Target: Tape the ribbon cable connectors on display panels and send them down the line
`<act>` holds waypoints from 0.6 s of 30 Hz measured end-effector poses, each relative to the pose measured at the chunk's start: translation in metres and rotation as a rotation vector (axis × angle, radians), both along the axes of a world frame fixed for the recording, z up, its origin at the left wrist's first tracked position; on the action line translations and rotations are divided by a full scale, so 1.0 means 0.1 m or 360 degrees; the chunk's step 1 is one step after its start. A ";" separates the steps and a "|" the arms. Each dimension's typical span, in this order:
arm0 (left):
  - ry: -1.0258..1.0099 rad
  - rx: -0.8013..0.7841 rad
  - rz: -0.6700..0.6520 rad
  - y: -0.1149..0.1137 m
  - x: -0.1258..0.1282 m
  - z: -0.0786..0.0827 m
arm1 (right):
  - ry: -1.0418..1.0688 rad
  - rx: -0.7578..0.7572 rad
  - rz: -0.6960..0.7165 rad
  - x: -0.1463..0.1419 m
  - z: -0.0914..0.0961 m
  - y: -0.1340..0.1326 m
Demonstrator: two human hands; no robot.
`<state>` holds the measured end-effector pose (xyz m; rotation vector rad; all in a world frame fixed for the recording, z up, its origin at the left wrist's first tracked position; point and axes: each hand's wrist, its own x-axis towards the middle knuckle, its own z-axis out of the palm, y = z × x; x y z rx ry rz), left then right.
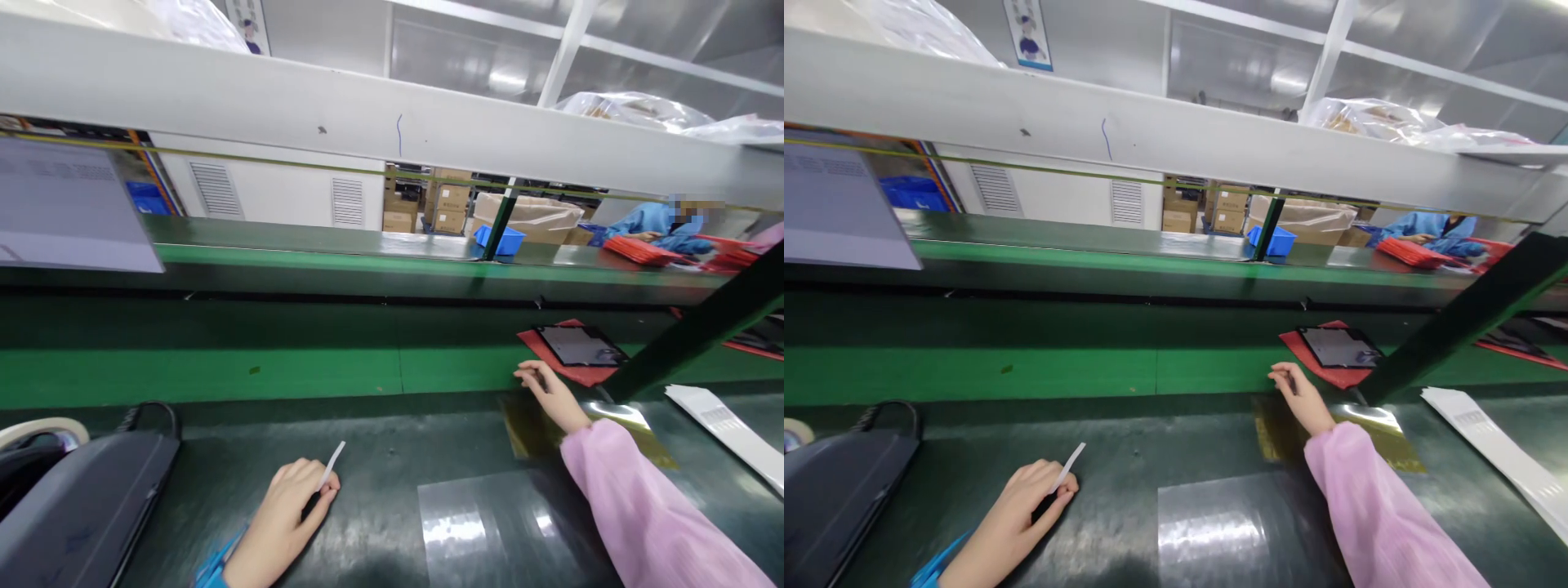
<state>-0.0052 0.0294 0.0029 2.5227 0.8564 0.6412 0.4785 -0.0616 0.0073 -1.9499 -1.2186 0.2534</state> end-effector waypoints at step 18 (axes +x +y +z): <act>0.0025 -0.0033 0.0096 -0.03 0.05 -0.02 | -0.1246 -0.0677 -0.0127 1.28 -0.17 0.29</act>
